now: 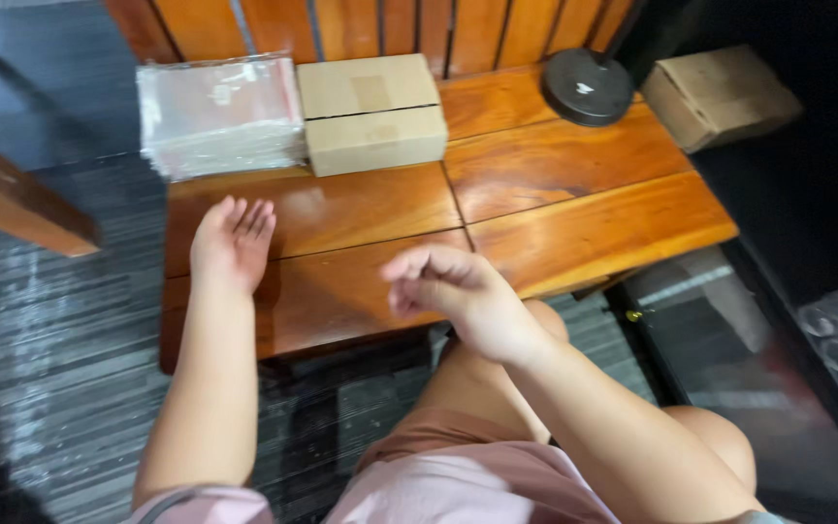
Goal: The person sits on the floor and repeatedly picks up stacks of clear plastic containers from a wooden bench, then places them onto a shelf above a cabinet. The person handles the containers by hand, moving them between the bench and the shelf multiple times.
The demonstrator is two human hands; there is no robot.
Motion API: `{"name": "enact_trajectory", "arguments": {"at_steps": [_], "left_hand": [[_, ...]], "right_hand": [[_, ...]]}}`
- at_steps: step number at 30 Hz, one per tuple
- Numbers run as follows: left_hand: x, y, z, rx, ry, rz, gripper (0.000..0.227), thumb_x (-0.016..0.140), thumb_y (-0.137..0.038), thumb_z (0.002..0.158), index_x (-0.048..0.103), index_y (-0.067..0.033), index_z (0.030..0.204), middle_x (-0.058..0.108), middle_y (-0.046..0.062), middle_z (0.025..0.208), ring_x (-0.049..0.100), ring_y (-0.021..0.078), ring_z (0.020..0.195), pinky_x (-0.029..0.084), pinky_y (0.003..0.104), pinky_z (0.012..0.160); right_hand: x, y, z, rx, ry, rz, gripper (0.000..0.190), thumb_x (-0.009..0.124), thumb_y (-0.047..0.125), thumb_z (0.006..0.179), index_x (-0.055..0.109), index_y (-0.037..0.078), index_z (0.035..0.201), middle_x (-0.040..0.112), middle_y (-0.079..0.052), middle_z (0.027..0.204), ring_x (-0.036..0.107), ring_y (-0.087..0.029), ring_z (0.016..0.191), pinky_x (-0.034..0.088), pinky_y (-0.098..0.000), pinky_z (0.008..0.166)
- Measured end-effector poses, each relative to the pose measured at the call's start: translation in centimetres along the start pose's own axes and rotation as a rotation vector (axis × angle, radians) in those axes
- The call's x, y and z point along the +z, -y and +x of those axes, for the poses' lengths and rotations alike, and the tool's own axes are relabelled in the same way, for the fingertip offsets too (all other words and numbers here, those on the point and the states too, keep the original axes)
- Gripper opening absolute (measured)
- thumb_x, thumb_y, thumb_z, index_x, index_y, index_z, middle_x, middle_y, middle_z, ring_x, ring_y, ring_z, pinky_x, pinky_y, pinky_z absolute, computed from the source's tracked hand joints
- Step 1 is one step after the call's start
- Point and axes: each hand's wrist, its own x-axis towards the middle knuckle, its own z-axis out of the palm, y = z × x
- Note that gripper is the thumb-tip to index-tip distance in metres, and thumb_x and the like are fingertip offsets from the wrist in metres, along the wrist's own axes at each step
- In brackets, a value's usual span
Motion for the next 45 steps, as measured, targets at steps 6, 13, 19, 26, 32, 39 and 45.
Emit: {"name": "enact_trajectory", "arguments": {"at_steps": [6, 13, 19, 26, 32, 39, 45], "left_hand": [[3.9, -2.7, 4.1, -0.028, -0.119, -0.183, 0.12, 0.082, -0.034, 0.088, -0.004, 0.0006, 0.165, -0.001, 0.029, 0.169, 0.015, 0.0379, 0.16, 0.023, 0.048, 0.129], [10.8, -3.4, 3.7, 0.014, -0.219, -0.172, 0.145, 0.091, -0.046, 0.071, -0.011, 0.002, 0.162, -0.004, 0.028, 0.169, 0.004, 0.0359, 0.161, 0.009, 0.051, 0.131], [14.5, -3.5, 3.2, 0.035, -0.382, 0.002, 0.14, 0.085, -0.067, 0.061, 0.01, -0.0069, 0.164, 0.017, 0.024, 0.162, 0.024, 0.0306, 0.156, 0.014, 0.042, 0.128], [14.3, -2.1, 5.2, 0.093, -0.389, 0.006, 0.122, 0.083, -0.063, 0.072, 0.021, -0.0107, 0.163, 0.017, 0.022, 0.167, 0.013, 0.032, 0.159, 0.004, 0.043, 0.128], [13.2, -2.5, 8.4, 0.094, -0.425, -0.089, 0.108, 0.077, -0.058, 0.078, 0.027, -0.0131, 0.163, 0.021, 0.018, 0.17, 0.014, 0.0292, 0.161, 0.004, 0.045, 0.129], [12.1, -1.9, 10.8, 0.16, -0.385, -0.054, 0.086, 0.09, -0.037, 0.075, 0.049, -0.0134, 0.147, 0.04, 0.017, 0.163, 0.03, 0.0325, 0.156, 0.007, 0.059, 0.128], [10.6, -2.2, 14.9, 0.255, -0.28, -0.073, 0.086, 0.095, -0.038, 0.08, 0.052, -0.0103, 0.148, 0.045, 0.02, 0.161, 0.037, 0.0357, 0.153, 0.021, 0.058, 0.127]], "right_hand": [[-1.6, -7.8, 4.7, 0.198, -0.161, 0.096, 0.027, 0.057, -0.004, 0.098, 0.067, -0.002, 0.122, 0.075, -0.013, 0.094, 0.074, -0.016, 0.08, 0.062, -0.0237, 0.073], [-2.6, -9.9, 5.3, 0.293, -0.201, 0.02, 0.024, 0.06, 0.0, 0.098, 0.069, -0.001, 0.12, 0.076, -0.013, 0.094, 0.075, -0.018, 0.083, 0.063, -0.0255, 0.072], [-4.0, -11.0, 4.8, 0.322, -0.207, 0.039, 0.023, 0.061, 0.001, 0.098, 0.071, 0.0, 0.119, 0.076, -0.015, 0.093, 0.076, -0.02, 0.083, 0.063, -0.0265, 0.071], [-4.9, -11.2, 3.8, 0.356, -0.222, 0.047, 0.022, 0.061, 0.003, 0.099, 0.07, 0.0, 0.118, 0.076, -0.015, 0.092, 0.076, -0.019, 0.082, 0.063, -0.0247, 0.07], [-6.0, -11.7, 3.1, 0.37, -0.263, 0.047, 0.021, 0.062, 0.004, 0.099, 0.071, 0.0, 0.117, 0.076, -0.015, 0.09, 0.076, -0.019, 0.081, 0.064, -0.0246, 0.069], [-6.7, -12.3, 2.8, 0.388, -0.281, 0.062, 0.02, 0.064, 0.005, 0.098, 0.072, 0.0, 0.115, 0.076, -0.014, 0.088, 0.076, -0.017, 0.077, 0.063, -0.0224, 0.066], [-7.0, -12.3, 2.8, 0.378, -0.284, 0.06, 0.02, 0.065, 0.005, 0.097, 0.071, -0.001, 0.115, 0.076, -0.015, 0.088, 0.075, -0.017, 0.076, 0.063, -0.0231, 0.066]]}}
